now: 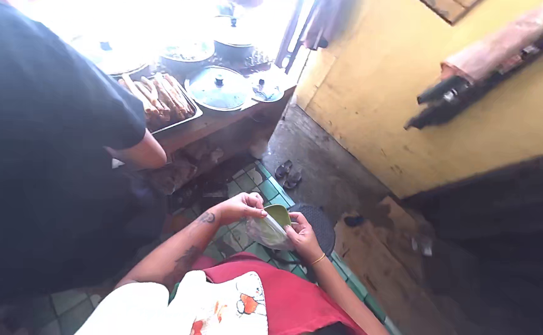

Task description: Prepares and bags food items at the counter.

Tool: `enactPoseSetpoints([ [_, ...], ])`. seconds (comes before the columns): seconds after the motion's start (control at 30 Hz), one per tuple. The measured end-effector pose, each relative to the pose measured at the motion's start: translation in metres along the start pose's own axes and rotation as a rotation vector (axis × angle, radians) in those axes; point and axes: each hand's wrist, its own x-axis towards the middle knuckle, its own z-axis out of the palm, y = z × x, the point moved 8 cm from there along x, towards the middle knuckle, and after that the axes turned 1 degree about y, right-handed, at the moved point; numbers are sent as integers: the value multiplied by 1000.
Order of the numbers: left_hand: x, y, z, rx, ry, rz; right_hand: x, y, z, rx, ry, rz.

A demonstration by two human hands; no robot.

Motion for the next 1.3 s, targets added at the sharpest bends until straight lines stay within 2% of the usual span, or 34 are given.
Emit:
enactPoseSetpoints([
  [0.1,11,23,-47,39,92,-144,79,-44,17,-211,-400,-180],
  [0.17,21,38,-79,78,71,-278,129,-74,43,-359,-627,-312],
  [0.3,53,67,-115,253,8,-386,208,-129,93,-669,-864,-385],
  [0.37,76,77,-138,273,36,-339,248,-155,110,-790,-968,-386],
  [0.47,89,72,-174,123,108,-232,310,-178,126,-810,-1114,-395],
  [0.53,85,77,-202,21,225,-217,374,-205,134,-798,-1046,-471],
  [0.63,83,82,-253,-138,450,-61,517,-244,142,-862,-716,-742],
  [0.67,83,83,-270,-186,538,-11,569,-252,148,-937,-626,-761],
  [0.77,86,96,-315,-342,810,111,699,-264,173,-1234,-496,-664],
  [0.83,84,103,-352,-400,907,267,767,-266,200,-1346,-456,-641],
  [0.9,78,119,-366,-430,1141,293,816,-248,221,-1430,-478,-596],
  [1.0,64,120,-409,-339,1272,482,856,-231,242,-1612,-556,-540],
  [1.1,65,157,-427,-264,1411,536,862,-235,254,-1705,-710,-589],
  [1.17,65,177,-435,-310,1508,547,858,-250,261,-1658,-836,-655],
  [1.23,66,189,-450,-344,1558,554,842,-271,263,-1616,-851,-692],
  [1.3,69,196,-473,-303,1530,572,821,-292,262,-1631,-777,-718],
])
